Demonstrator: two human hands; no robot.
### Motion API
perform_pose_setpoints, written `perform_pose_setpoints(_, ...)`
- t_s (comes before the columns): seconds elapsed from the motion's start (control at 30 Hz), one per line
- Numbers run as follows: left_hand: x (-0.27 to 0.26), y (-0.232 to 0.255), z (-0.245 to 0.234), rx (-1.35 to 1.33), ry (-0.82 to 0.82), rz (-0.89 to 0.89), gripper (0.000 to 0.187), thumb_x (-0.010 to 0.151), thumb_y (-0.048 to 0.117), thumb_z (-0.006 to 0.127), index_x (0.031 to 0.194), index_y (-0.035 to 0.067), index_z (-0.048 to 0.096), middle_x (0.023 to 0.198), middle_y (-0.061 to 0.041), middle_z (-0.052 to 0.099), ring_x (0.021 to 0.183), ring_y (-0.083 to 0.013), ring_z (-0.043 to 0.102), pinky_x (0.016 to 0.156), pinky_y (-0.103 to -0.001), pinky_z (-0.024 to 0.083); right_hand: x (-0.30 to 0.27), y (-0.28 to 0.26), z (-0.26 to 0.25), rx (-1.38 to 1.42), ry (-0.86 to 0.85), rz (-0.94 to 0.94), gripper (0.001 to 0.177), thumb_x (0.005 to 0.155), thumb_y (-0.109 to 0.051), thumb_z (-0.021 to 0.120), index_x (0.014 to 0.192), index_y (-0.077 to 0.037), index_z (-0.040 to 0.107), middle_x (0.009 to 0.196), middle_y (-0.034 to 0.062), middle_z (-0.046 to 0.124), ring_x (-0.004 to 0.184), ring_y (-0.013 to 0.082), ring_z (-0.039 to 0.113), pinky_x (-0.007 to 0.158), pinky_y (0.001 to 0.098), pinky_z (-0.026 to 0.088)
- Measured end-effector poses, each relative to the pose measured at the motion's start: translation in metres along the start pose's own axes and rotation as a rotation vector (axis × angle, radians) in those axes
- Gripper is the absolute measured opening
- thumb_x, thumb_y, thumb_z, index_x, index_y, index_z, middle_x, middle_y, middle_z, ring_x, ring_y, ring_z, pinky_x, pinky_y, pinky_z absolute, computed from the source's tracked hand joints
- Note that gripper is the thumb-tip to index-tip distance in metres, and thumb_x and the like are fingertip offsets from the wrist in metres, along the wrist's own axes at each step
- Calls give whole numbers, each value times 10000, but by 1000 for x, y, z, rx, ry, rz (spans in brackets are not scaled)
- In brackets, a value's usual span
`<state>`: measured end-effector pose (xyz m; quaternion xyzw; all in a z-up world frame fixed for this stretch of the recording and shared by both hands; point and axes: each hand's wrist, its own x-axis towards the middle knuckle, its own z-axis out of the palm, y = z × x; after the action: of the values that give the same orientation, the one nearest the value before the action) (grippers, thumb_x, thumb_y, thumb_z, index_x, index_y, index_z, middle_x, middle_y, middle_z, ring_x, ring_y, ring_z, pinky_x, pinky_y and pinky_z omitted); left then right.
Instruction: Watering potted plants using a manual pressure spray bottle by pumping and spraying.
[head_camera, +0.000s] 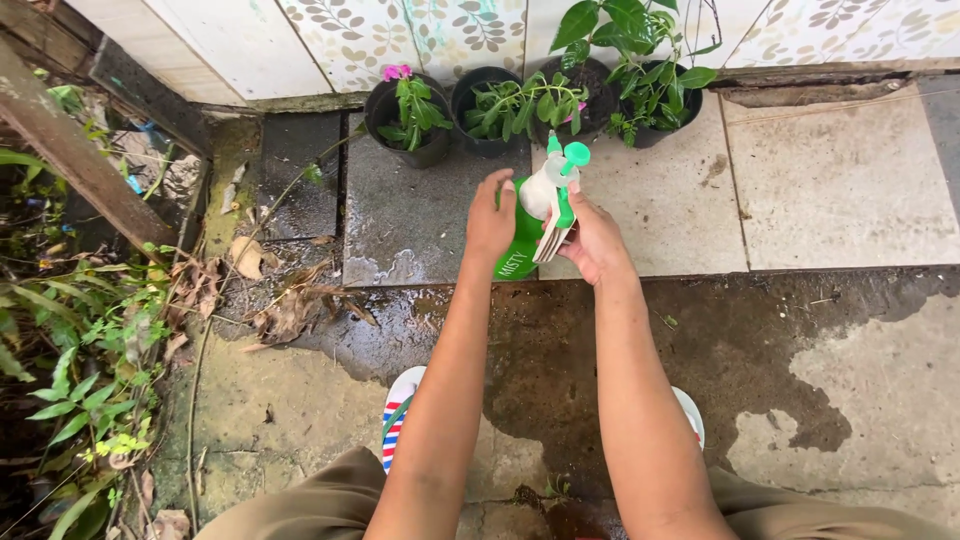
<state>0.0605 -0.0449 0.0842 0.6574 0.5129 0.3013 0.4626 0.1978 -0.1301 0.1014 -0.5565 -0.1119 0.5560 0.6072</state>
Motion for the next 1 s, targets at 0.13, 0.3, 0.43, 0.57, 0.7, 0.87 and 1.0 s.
perform_pose_setpoints(0.13, -11, -20, -7, 36, -70, 14, 465, 1088, 347, 399, 1494, 168, 540, 1537, -146, 487, 1465, -392, 397, 1219, -555, 315, 8, 7, 13, -57, -53, 39, 451, 988, -479, 652, 1115, -46, 649, 981, 183, 721, 908, 324, 745, 799, 590, 623)
perform_pose_setpoints(0.3, -5, -53, -28, 92, -55, -66, 458, 1079, 455, 411, 1475, 305, 587, 1411, -105, 462, 1362, -426, 453, 1156, -551, 399, -15, 24, 44, -120, -156, 58, 368, 1018, -440, 590, 1146, -97, 618, 1086, 147, 673, 987, 351, 724, 844, 548, 639)
perform_pose_setpoints(0.43, -5, -77, -37, 88, -64, -100, 464, 1088, 481, 381, 1474, 321, 583, 1408, -111, 446, 1353, -425, 468, 1149, -539, 408, -5, 57, 44, -147, -27, -17, 272, 1015, -354, 625, 1091, -98, 571, 1040, 110, 632, 909, 299, 712, 751, 484, 660)
perform_pose_setpoints(0.57, -12, -77, -42, 28, -92, -89, 502, 1117, 403, 277, 1551, 262, 487, 1497, -160, 398, 1409, -442, 430, 1164, -573, 388, 5, 82, 32, -391, 128, -262, 465, 880, -385, 853, 1031, -38, 584, 894, 106, 602, 801, 259, 698, 628, 413, 633)
perform_pose_setpoints(0.7, -43, -36, -59, -28, -59, -81, 537, 1110, 389, 352, 1569, 122, 431, 1517, -225, 433, 1445, -446, 399, 1203, -589, 325, -8, 78, 37, -541, 204, -393, 648, 892, -464, 843, 1310, -60, 558, 1035, 87, 560, 954, 179, 587, 781, 333, 564)
perform_pose_setpoints(0.87, -77, -10, -30, -134, 249, -160, 429, 1101, 393, 336, 1105, 58, 603, 936, -116, 553, 913, -255, 578, 810, -434, 477, 9, 81, 30, -572, 202, -349, 715, 850, -532, 873, 1317, -73, 584, 1111, 107, 522, 1018, 203, 571, 853, 353, 556)
perform_pose_setpoints(1.0, -91, 5, -23, -152, 237, -170, 374, 1076, 396, 474, 964, 79, 638, 853, -183, 707, 841, -283, 702, 732, -453, 535, 7, 81, 26, -497, 154, -335, 741, 849, -536, 886, 1295, -28, 582, 1084, 100, 513, 1016, 190, 547, 855, 357, 537)
